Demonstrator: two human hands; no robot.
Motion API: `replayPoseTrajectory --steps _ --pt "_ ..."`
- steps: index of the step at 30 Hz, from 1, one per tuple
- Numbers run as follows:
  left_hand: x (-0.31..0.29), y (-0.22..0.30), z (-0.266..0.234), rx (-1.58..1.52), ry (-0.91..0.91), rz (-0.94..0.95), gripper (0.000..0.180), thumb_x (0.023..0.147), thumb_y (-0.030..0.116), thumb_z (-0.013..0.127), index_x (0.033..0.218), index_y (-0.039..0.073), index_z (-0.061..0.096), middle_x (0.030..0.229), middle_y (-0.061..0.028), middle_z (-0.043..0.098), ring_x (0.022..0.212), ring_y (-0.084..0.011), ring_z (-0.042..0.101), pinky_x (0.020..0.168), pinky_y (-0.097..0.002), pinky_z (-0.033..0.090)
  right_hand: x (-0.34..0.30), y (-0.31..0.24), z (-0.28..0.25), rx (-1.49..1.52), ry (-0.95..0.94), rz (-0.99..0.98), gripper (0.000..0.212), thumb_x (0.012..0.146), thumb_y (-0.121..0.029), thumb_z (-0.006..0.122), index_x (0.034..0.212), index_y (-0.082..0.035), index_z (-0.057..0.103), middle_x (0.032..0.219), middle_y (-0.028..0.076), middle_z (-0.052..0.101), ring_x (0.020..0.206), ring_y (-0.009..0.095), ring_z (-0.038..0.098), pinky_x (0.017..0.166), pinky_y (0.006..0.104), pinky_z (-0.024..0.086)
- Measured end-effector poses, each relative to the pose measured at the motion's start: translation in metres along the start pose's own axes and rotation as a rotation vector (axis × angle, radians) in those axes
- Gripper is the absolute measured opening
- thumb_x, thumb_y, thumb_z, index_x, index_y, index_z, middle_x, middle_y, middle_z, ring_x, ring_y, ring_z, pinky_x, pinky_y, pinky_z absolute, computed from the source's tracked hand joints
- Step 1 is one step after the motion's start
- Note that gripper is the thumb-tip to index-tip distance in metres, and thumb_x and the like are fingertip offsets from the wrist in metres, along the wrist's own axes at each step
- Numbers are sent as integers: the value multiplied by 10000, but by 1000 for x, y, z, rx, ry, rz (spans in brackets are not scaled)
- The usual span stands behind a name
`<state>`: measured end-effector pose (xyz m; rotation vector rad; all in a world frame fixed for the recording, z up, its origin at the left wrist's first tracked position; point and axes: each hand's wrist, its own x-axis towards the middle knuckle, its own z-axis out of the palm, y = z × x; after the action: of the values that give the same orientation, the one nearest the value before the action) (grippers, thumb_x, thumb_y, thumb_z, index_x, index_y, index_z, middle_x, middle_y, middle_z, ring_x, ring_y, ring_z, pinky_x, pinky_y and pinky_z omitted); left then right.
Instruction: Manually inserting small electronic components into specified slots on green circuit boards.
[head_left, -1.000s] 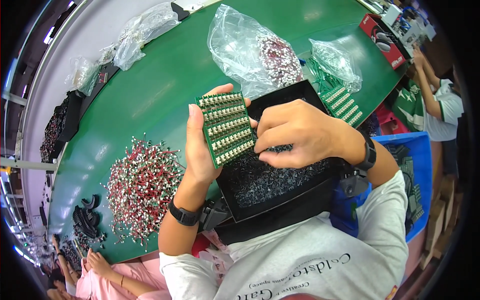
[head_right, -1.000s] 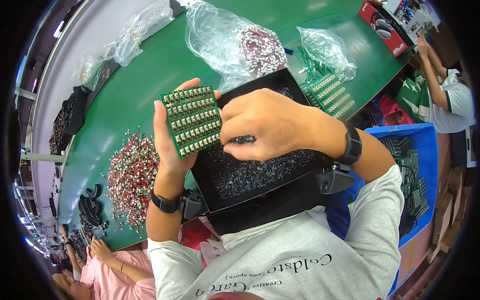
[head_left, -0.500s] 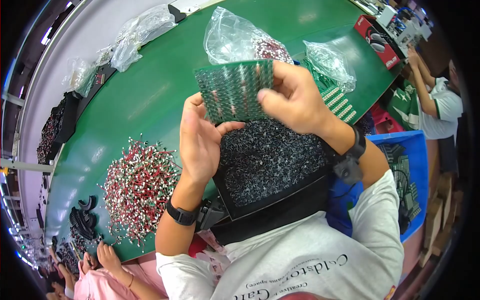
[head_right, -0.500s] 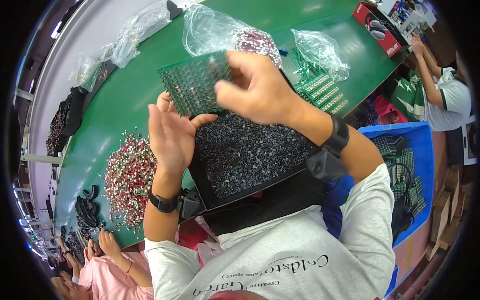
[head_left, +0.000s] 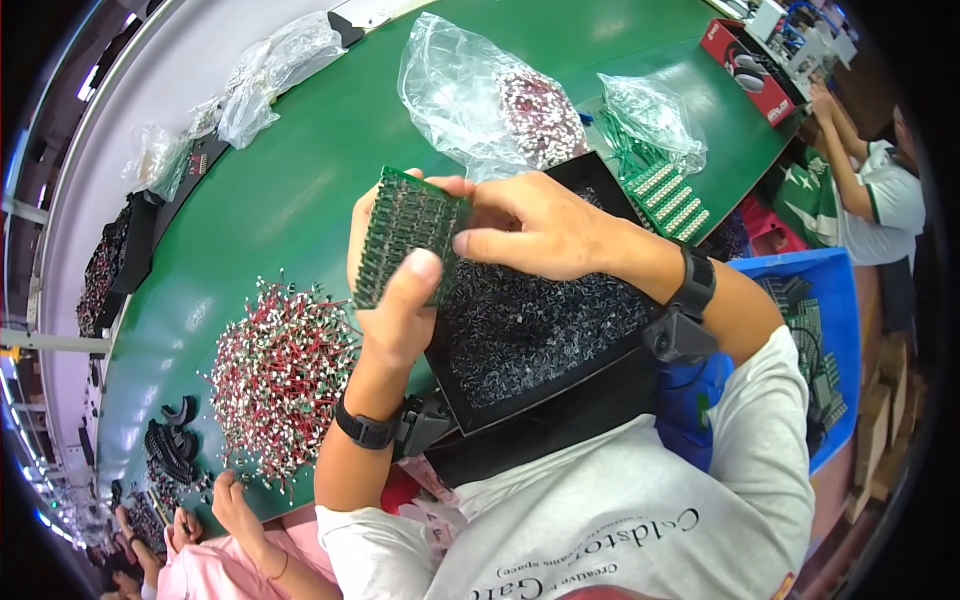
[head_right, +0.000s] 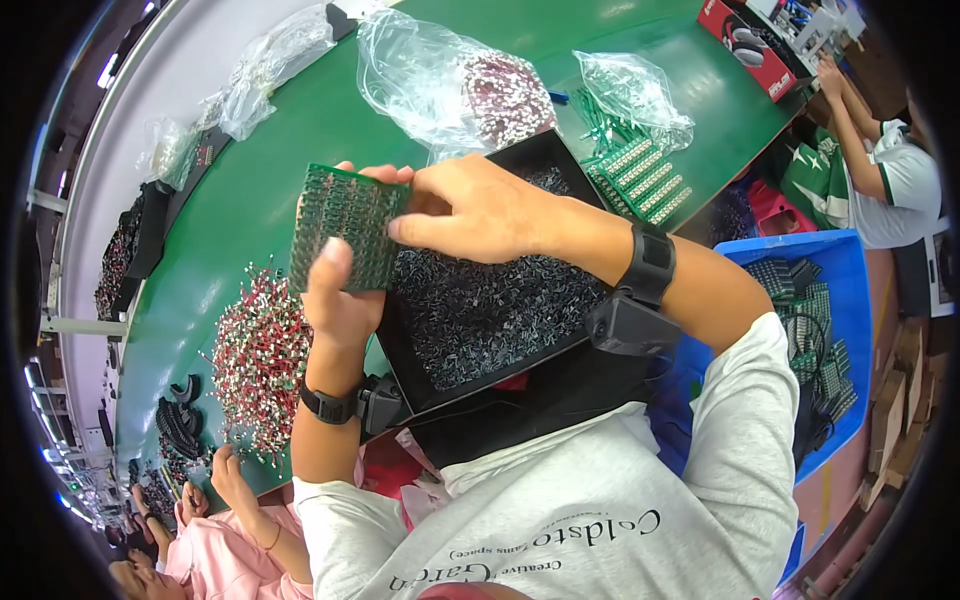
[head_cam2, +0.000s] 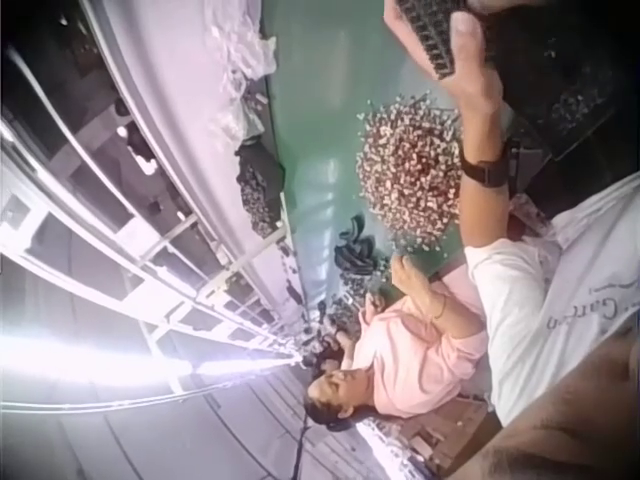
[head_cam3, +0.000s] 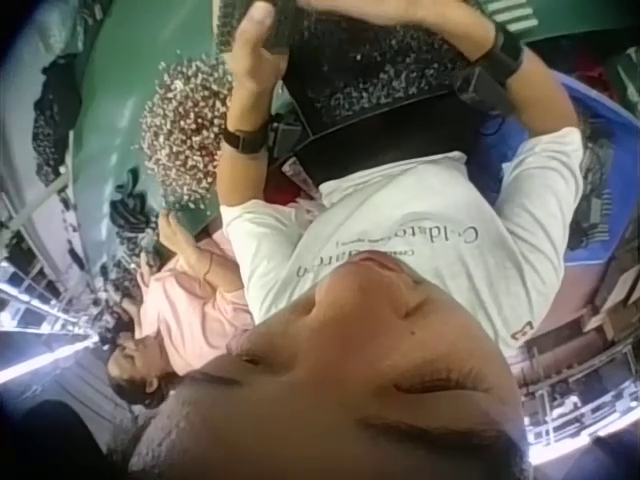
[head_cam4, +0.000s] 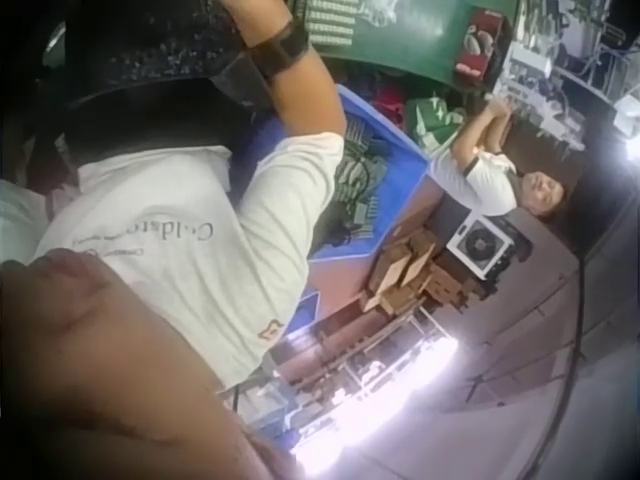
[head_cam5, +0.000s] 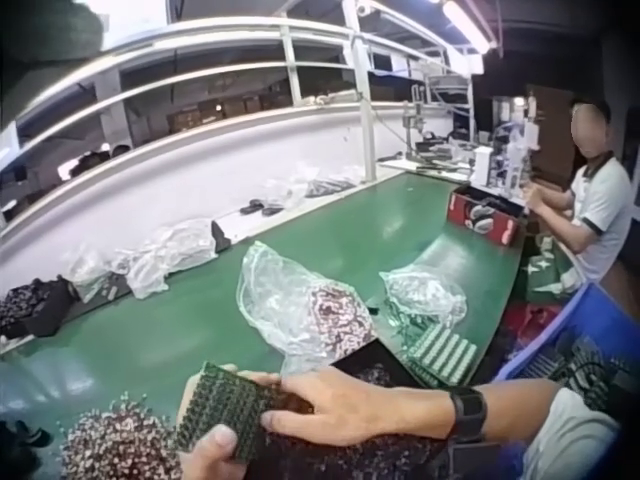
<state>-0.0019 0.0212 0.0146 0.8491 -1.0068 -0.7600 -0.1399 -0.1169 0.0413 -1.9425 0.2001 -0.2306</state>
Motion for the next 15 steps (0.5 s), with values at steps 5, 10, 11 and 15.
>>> replayPoseTrajectory --steps 5,10,11,15 --pt "-1 5 8 -312 128 -83 760 911 469 526 1475 3 323 1327 -229 546 1253 -367 545 1042 -534 473 -5 6 1 -246 381 -353 130 890 -77 681 978 18 671 776 91 693 681 134 676 578 254 529" --pt "-1 6 10 -227 170 -137 746 932 490 499 1469 -1 335 1330 -230 550 1249 -345 553 1037 -498 480 3 17 5 -269 415 -529 114 832 17 691 946 12 683 818 93 687 674 163 683 568 260 543" --pt "-2 6 11 -224 180 -134 746 933 493 498 1467 -3 338 1329 -229 552 1248 -341 555 1034 -489 482 4 19 5 -297 408 -556 124 819 21 699 942 11 686 817 94 686 673 170 683 568 267 545" --pt "-3 6 9 -176 146 -121 751 933 497 498 1468 -3 334 1325 -226 553 1235 -335 561 1020 -476 487 3 17 6 -283 418 -549 132 794 21 716 922 -2 696 813 92 684 658 184 678 568 277 545"
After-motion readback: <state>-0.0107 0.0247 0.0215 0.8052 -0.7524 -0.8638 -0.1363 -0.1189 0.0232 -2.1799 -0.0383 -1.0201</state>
